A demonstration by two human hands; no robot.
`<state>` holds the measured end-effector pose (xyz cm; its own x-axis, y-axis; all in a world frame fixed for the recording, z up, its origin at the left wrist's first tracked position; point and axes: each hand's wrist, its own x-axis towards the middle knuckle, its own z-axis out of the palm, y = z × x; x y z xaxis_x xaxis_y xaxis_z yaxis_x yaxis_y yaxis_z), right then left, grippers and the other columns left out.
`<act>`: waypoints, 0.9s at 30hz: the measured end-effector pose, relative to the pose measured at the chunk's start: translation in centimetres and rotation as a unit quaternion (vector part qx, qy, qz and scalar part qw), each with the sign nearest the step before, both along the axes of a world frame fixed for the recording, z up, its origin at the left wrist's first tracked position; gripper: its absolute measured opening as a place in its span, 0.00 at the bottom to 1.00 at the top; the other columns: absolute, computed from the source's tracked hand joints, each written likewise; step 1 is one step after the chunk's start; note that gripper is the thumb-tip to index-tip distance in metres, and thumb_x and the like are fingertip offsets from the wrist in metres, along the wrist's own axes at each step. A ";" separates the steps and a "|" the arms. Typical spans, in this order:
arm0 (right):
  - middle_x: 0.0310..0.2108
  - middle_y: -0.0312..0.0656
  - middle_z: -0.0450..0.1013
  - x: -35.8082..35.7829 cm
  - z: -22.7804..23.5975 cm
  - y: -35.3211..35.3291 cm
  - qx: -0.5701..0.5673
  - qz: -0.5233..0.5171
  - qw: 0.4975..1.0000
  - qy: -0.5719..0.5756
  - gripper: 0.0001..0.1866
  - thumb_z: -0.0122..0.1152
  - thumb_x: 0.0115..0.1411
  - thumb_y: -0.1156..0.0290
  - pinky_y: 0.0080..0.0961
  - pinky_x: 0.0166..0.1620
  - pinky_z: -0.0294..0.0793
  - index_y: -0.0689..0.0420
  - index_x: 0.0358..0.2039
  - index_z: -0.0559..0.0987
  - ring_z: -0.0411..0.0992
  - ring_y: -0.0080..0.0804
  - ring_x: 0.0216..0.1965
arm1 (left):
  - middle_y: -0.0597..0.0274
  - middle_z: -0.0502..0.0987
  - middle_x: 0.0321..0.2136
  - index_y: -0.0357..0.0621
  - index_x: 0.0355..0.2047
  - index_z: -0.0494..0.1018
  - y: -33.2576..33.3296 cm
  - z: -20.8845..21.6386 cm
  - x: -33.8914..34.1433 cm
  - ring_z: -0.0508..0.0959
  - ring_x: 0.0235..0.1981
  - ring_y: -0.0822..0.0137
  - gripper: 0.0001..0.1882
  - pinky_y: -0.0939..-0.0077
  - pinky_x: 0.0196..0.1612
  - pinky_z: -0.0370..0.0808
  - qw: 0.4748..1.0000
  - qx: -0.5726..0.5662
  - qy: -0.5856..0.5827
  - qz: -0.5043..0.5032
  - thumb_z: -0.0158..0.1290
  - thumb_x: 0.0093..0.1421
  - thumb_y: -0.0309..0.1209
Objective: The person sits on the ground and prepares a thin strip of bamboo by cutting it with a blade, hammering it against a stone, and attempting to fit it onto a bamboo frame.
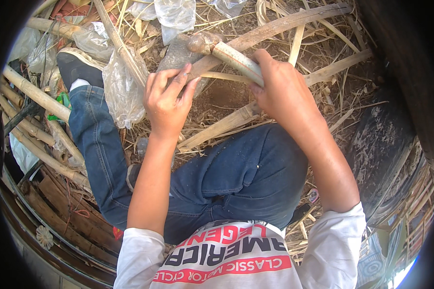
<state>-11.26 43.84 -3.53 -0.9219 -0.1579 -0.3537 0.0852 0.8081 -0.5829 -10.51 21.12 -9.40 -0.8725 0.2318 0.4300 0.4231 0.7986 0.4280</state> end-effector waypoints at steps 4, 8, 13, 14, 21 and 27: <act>0.32 0.57 0.76 0.1 -0.4 0.2 -0.006 0.010 1.000 0.027 0.20 0.65 0.50 0.76 0.45 0.40 0.74 0.62 0.42 0.70 0.74 0.57 0.37 | 0.70 0.75 0.27 0.47 0.35 0.82 0.2 0.1 0.0 0.73 0.29 0.65 0.16 0.69 0.32 0.71 1.000 0.000 0.004 0.002 0.67 0.42 0.30; 0.32 0.57 0.76 0.0 -0.8 0.4 -0.006 0.015 0.999 0.046 0.20 0.66 0.49 0.76 0.45 0.40 0.74 0.62 0.42 0.71 0.75 0.57 0.37 | 0.69 0.75 0.27 0.46 0.34 0.82 0.1 -0.1 -0.1 0.72 0.28 0.65 0.16 0.69 0.32 0.71 1.000 -0.001 0.007 -0.006 0.67 0.42 0.30; 0.30 0.57 0.76 -0.5 -0.5 0.7 -0.036 0.006 0.999 0.032 0.18 0.66 0.48 0.77 0.42 0.39 0.74 0.64 0.40 0.73 0.75 0.55 0.36 | 0.64 0.75 0.27 0.44 0.38 0.82 -0.2 0.2 -0.1 0.73 0.30 0.62 0.19 0.68 0.33 0.72 0.999 -0.002 -0.029 -0.024 0.67 0.42 0.25; 0.30 0.57 0.76 -0.6 -0.2 1.0 -0.045 0.000 0.999 0.027 0.17 0.66 0.48 0.77 0.41 0.38 0.74 0.64 0.39 0.73 0.75 0.55 0.35 | 0.64 0.75 0.27 0.44 0.38 0.82 -0.2 0.1 -0.1 0.73 0.29 0.62 0.18 0.68 0.33 0.72 0.999 -0.001 -0.029 -0.027 0.67 0.42 0.25; 0.30 0.48 0.77 -0.4 0.2 3.0 -0.034 -0.033 0.999 -0.003 0.17 0.60 0.52 0.80 0.30 0.38 0.75 0.66 0.44 0.73 0.77 0.35 0.33 | 0.69 0.73 0.25 0.45 0.35 0.81 -0.2 -0.3 -0.2 0.72 0.28 0.64 0.16 0.68 0.32 0.71 1.000 0.005 0.003 -0.022 0.67 0.42 0.30; 0.31 0.43 0.78 -0.7 0.1 3.9 -0.102 -0.051 0.991 -0.074 0.25 0.53 0.50 0.84 0.24 0.39 0.74 0.66 0.53 0.69 0.76 0.27 0.35 | 0.63 0.75 0.27 0.45 0.40 0.81 0.0 0.3 0.0 0.73 0.29 0.62 0.19 0.68 0.33 0.72 0.999 0.014 -0.033 -0.018 0.66 0.43 0.24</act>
